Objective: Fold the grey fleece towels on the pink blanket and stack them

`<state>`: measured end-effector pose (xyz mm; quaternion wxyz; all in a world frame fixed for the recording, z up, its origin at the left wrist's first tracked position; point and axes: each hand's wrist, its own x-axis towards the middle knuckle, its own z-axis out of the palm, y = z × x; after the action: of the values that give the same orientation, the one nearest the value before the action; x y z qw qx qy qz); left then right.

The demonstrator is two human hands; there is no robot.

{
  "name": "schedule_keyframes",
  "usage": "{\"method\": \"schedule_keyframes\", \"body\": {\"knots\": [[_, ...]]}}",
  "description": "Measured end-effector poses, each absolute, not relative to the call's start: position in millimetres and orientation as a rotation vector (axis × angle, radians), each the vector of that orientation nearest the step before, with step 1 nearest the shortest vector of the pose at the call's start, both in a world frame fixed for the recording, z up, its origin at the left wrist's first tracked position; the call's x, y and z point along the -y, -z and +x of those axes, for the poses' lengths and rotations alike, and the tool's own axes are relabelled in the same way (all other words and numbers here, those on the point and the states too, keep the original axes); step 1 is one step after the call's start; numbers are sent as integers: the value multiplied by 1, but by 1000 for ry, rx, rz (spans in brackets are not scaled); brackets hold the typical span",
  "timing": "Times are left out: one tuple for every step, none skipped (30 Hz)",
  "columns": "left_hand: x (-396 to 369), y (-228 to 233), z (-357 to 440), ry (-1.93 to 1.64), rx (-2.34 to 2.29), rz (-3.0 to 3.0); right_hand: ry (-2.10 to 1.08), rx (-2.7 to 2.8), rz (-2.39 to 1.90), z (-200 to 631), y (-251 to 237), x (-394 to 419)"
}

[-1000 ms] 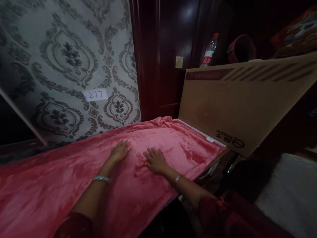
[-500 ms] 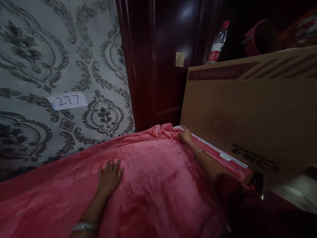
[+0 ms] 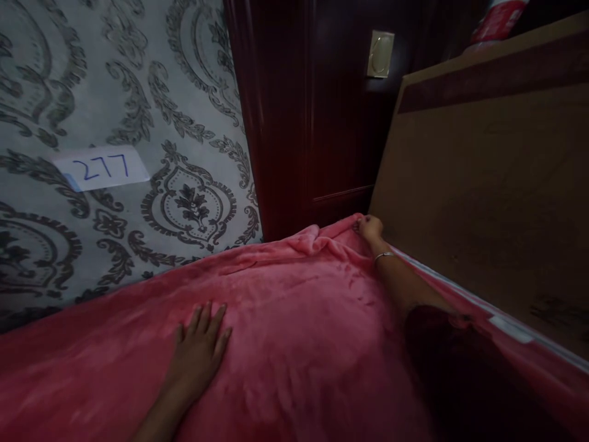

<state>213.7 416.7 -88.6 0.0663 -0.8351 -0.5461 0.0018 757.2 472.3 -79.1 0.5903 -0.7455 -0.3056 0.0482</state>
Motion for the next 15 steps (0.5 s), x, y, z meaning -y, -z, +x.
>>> {"method": "schedule_keyframes", "body": {"knots": [[-417,89,213,-13,1652,-2517,-104,703,-1753,761,81,-474],[-417,90,213,-27,1659,-2515,-103,704,-1774,762,83,-474],[-417,89,213,-40,1664,-2513,-107,714,-1796,762,87,-474],[-417,89,213,-48,1666,-2517,-112,735,-1818,759,92,-473],[-416,88,213,-49,1667,-2524,-118,761,-1841,757,97,-472],[-416,88,213,-46,1670,-2532,-125,790,-1863,753,100,-470],[-415,87,213,-42,1673,-2537,-133,820,-1884,751,102,-467],[-415,87,213,-40,1676,-2539,-139,847,-1904,748,102,-464],[-415,87,213,-40,1678,-2540,-142,869,-1924,747,100,-461],[-415,87,213,-41,1676,-2539,-140,886,-1944,745,96,-457],[-416,87,213,-42,1674,-2534,-136,902,-1963,743,92,-453],[-416,87,214,-42,1670,-2529,-133,923,-1976,740,86,-449],[-416,87,214,-41,1666,-2524,-138,955,-1983,736,81,-445],[-416,87,214,-37,1661,-2519,-157,1001,-1980,730,76,-442],[-416,87,215,-36,1660,-2516,-190,1063,-1966,722,72,-438]]}}
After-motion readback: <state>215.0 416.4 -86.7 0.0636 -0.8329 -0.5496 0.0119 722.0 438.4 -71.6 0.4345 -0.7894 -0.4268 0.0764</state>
